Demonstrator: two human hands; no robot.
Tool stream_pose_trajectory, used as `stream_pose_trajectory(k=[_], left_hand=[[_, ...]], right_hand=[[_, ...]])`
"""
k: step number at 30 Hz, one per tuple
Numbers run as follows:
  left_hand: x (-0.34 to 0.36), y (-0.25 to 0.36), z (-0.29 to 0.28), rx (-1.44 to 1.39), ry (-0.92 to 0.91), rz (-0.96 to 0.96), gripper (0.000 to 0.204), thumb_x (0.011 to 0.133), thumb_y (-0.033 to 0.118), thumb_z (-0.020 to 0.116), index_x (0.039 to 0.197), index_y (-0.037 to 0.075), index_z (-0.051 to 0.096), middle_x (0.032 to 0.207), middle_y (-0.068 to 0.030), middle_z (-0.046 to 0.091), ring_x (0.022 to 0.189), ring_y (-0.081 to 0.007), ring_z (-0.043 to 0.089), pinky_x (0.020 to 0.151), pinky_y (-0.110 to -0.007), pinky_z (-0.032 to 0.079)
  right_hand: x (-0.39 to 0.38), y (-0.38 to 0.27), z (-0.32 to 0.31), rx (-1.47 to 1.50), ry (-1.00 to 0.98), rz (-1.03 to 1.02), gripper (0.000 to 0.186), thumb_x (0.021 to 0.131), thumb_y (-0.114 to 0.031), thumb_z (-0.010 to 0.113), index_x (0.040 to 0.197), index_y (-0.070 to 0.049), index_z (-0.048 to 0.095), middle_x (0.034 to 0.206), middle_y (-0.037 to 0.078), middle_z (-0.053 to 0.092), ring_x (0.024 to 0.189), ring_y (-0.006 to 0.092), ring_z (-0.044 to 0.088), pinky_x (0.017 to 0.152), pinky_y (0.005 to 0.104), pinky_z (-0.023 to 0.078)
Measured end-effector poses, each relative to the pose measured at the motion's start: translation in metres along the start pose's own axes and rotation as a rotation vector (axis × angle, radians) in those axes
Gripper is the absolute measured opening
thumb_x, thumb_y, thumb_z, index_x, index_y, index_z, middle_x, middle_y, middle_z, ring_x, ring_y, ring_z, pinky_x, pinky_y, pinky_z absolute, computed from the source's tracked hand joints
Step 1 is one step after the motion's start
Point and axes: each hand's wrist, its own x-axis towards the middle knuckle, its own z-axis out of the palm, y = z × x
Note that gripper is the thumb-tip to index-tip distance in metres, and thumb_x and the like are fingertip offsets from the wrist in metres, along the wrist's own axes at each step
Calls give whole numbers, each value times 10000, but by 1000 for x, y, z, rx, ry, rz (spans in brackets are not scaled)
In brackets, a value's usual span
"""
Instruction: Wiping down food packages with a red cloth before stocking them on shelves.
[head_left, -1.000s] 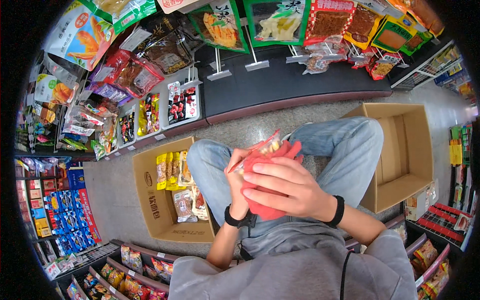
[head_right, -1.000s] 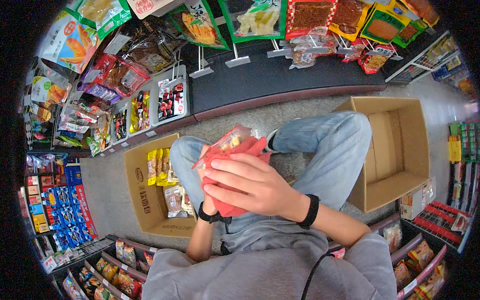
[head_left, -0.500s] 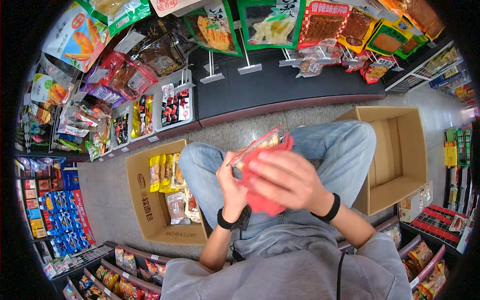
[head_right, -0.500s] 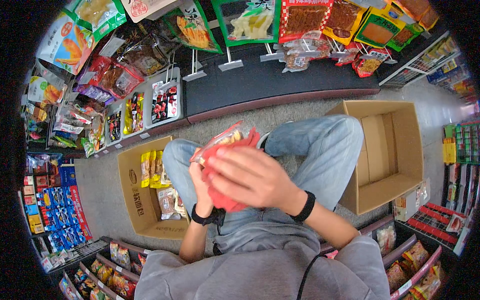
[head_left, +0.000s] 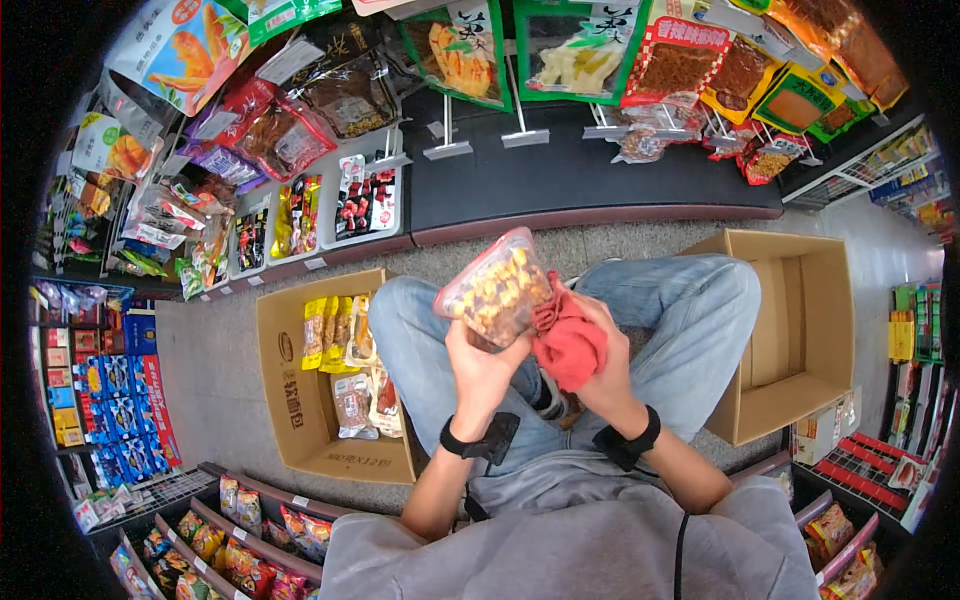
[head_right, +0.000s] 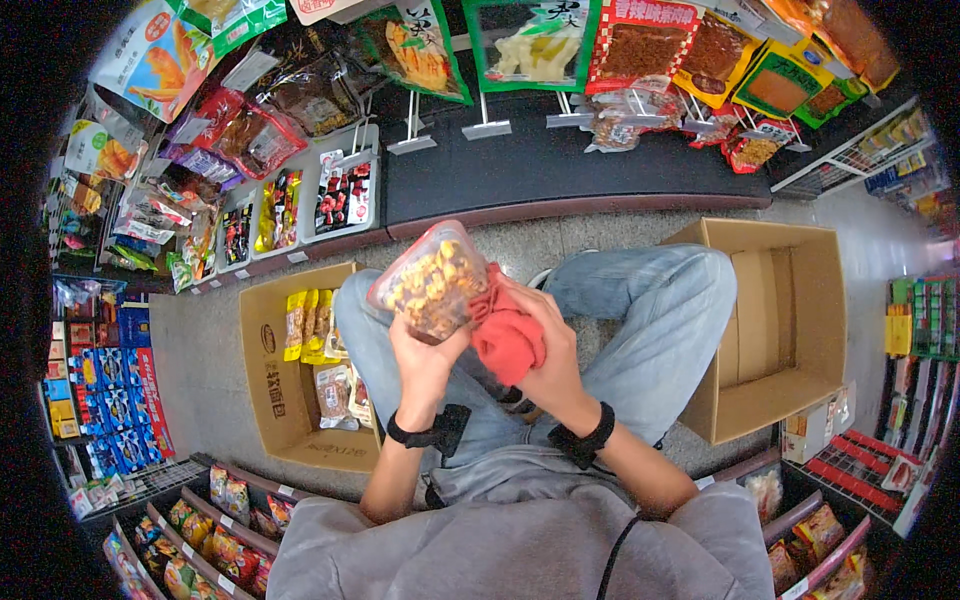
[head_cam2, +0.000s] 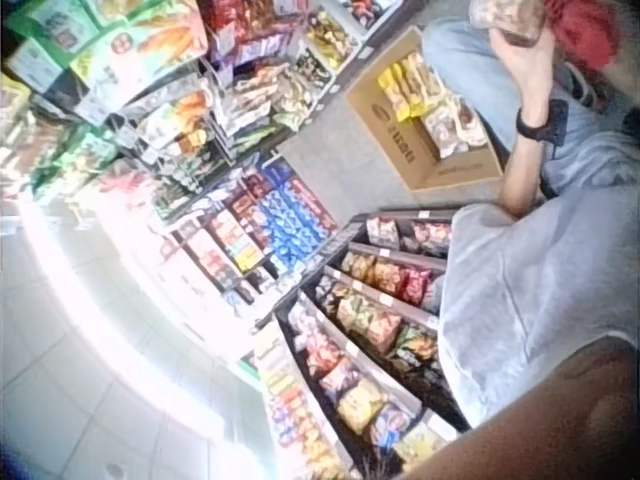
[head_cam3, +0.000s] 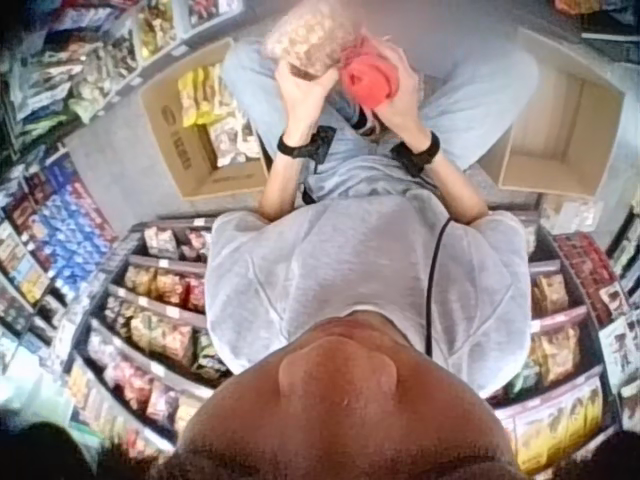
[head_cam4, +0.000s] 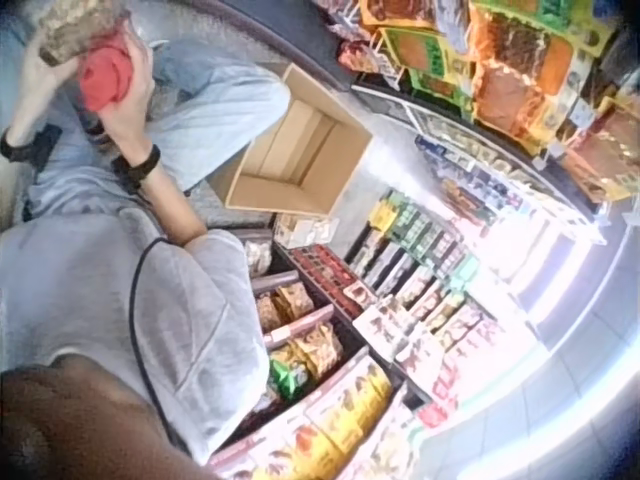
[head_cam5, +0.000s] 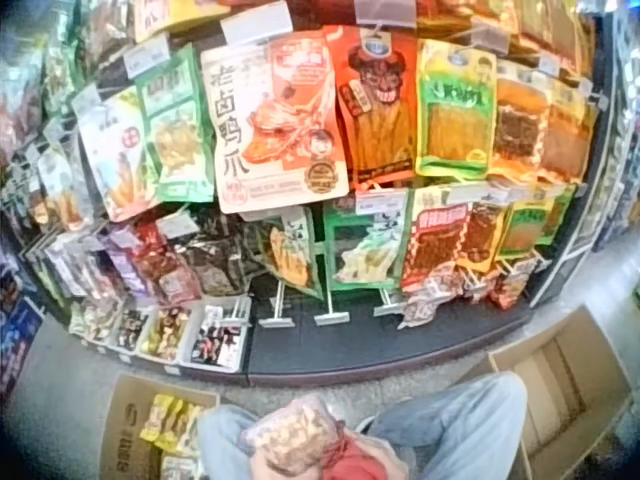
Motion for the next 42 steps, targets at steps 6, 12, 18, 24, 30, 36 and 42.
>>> stream_pose_trajectory(k=[6, 12, 18, 24, 30, 36, 42], left_hand=[[-1, -5, -6, 30, -101, -37, 530, 719, -15, 775, 1172, -22, 498, 1130, -93, 628, 1009, -156, 630, 872, -303, 514], [-7, -18, -5, 110, -160, -4, 542, 679, 40, 815, 1154, 5, 555, 1085, -61, 655, 971, -143, 635, 823, -292, 522], [0, -14, -11, 54, -7, 10, 503, 675, 20, 801, 1124, 6, 575, 1066, -67, 666, 955, -141, 638, 826, -289, 517], [-14, -27, -14, 196, -99, -42, 478, 700, 69, 808, 1106, -18, 571, 1022, -67, 677, 902, -113, 646, 758, -285, 537], [-5, -10, -13, 136, -12, -16, 409, 704, 30, 796, 1065, -17, 609, 985, -68, 695, 870, -131, 668, 753, -280, 550], [-7, -24, -24, -19, -57, -99, 447, 730, 1, 786, 1125, -12, 578, 1075, -88, 671, 961, -144, 649, 829, -293, 531], [-13, -16, -21, -387, 43, -274, 459, 804, -7, 731, 1210, -2, 519, 1195, -102, 616, 1092, -161, 594, 957, -314, 468]], right_hand=[[3, 0, -8, -35, -56, 201, 559, 673, -78, 795, 1184, -14, 578, 1209, 153, 622, 1102, 311, 604, 934, 374, 474], [37, -19, 4, -235, 90, -209, 521, 625, -31, 768, 1119, -22, 600, 1135, 156, 633, 1032, 336, 603, 890, 406, 487], [17, -3, -3, -139, -182, -86, 458, 622, -2, 743, 1064, -64, 643, 1054, 97, 658, 992, 301, 587, 895, 377, 463], [30, 2, -9, -146, -213, -84, 438, 612, -19, 750, 1035, -64, 647, 1017, 93, 662, 969, 296, 588, 870, 368, 465], [24, 3, -3, -114, -168, -187, 394, 653, -31, 750, 1023, -62, 619, 997, 93, 646, 955, 312, 576, 863, 382, 443], [5, 17, -15, 14, -226, 16, 365, 677, -50, 771, 1008, -52, 615, 994, 98, 633, 972, 266, 592, 861, 346, 451], [7, 29, -16, 246, 81, 231, 423, 781, -87, 731, 1162, -22, 558, 1213, 119, 573, 1115, 244, 567, 969, 347, 432]])
